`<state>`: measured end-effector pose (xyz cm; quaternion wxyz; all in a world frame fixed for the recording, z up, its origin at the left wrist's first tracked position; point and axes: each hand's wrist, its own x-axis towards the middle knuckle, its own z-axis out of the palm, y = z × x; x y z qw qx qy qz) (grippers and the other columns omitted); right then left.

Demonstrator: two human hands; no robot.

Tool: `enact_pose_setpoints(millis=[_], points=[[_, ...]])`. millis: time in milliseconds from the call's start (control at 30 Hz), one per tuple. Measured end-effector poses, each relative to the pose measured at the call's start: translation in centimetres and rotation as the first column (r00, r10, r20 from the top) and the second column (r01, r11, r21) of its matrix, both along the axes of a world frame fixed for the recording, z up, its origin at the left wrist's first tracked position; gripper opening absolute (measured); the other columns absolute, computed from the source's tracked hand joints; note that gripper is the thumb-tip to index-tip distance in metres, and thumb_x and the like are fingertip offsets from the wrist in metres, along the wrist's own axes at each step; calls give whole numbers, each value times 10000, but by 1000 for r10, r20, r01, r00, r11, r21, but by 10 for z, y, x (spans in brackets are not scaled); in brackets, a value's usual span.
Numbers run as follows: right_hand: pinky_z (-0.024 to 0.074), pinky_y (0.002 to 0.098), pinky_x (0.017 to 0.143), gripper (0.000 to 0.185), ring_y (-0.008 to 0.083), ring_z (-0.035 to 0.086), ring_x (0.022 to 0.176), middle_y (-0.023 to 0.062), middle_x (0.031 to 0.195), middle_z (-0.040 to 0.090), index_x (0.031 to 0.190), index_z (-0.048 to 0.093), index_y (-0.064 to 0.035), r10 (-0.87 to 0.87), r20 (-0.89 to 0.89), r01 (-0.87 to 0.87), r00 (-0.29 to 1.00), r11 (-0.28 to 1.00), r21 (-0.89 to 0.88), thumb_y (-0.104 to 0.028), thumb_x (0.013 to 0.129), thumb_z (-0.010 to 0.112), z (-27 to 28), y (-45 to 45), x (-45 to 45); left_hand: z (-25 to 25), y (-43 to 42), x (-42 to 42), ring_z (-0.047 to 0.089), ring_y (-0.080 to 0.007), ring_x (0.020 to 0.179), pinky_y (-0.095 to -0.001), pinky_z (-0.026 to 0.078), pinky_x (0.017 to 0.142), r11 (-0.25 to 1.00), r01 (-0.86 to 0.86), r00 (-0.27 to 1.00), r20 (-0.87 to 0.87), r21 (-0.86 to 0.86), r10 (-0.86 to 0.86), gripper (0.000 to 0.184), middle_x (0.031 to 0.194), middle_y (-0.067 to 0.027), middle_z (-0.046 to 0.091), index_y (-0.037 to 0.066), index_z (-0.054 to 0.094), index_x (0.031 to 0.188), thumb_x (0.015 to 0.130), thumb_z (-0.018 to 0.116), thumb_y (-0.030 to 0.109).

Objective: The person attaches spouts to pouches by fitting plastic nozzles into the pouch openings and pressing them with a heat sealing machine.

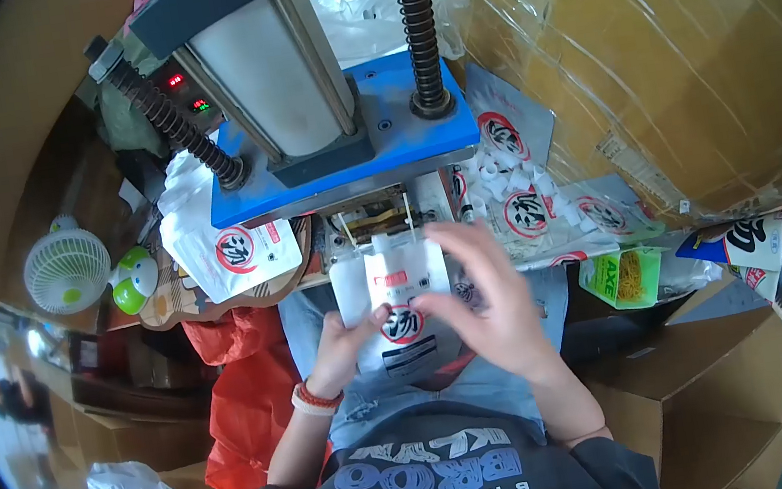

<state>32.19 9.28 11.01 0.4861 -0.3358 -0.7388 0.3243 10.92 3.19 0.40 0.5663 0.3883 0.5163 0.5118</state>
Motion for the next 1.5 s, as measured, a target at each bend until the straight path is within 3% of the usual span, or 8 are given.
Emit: enact_pose_setpoints(millis=[233,367,400,500,667,1000,1133,1500], points=[[436,376,981,336,317,548,1152,122,1269,583,1205,595,-42,-457,382,384,803,888,255,-65,871,631,-72,78,27,5,61,-16,691,-188,923,-334,567,812,971,0,906,412,-238,100,346,1086,-113,687,-34,608,1174,890,710,135],[466,429,902,409,344,536,1018,111,1163,588,1142,605,-61,-263,664,274,700,957,90,-18,739,662,-94,81,34,2,46,-43,649,-214,1040,-325,517,877,976,27,975,222,-214,22,533,1167,-153,652,-55,563,1236,865,754,277],[468,405,912,392,321,555,1027,109,1171,589,1148,606,-62,-308,646,254,698,950,179,-14,763,659,-93,80,38,1,43,-57,584,-252,1152,-405,457,957,974,-223,925,-307,44,226,672,1270,-178,585,-41,511,1303,820,781,340],[462,351,935,333,270,587,1046,99,1184,590,1153,607,-50,-333,436,307,836,943,131,-15,824,647,-94,77,44,8,31,-92,335,-345,1411,-634,193,1104,903,-243,-333,-905,355,266,1029,1512,-180,370,44,363,1463,673,825,515],[434,291,944,310,225,604,1056,124,1140,569,1247,595,-17,-21,-299,-32,954,985,-172,-28,938,570,-46,37,30,-34,-19,-142,630,-286,1078,-403,442,948,946,-122,114,-943,299,313,434,1178,-132,659,78,647,1217,793,725,130],[543,375,795,409,306,641,931,129,1042,642,1135,635,0,154,419,-330,895,860,389,17,735,717,0,-9,-30,78,-47,-40,701,-250,979,-335,571,810,793,119,240,-793,597,561,375,976,-73,735,54,735,965,645,623,-106],[532,377,778,350,265,629,880,58,966,671,1044,738,-49,392,167,-426,905,847,318,-39,695,755,30,-28,-7,103,-61,-35,727,-249,889,-329,586,757,793,284,578,-756,539,307,362,1007,-89,736,41,738,971,643,644,-81],[433,366,973,283,315,588,1114,164,1195,625,1188,616,9,-400,231,364,887,913,185,-102,927,605,-2,36,31,5,41,-6,685,-120,794,-266,554,689,983,-147,952,254,-108,170,227,958,-90,722,-45,679,1092,930,660,113]])
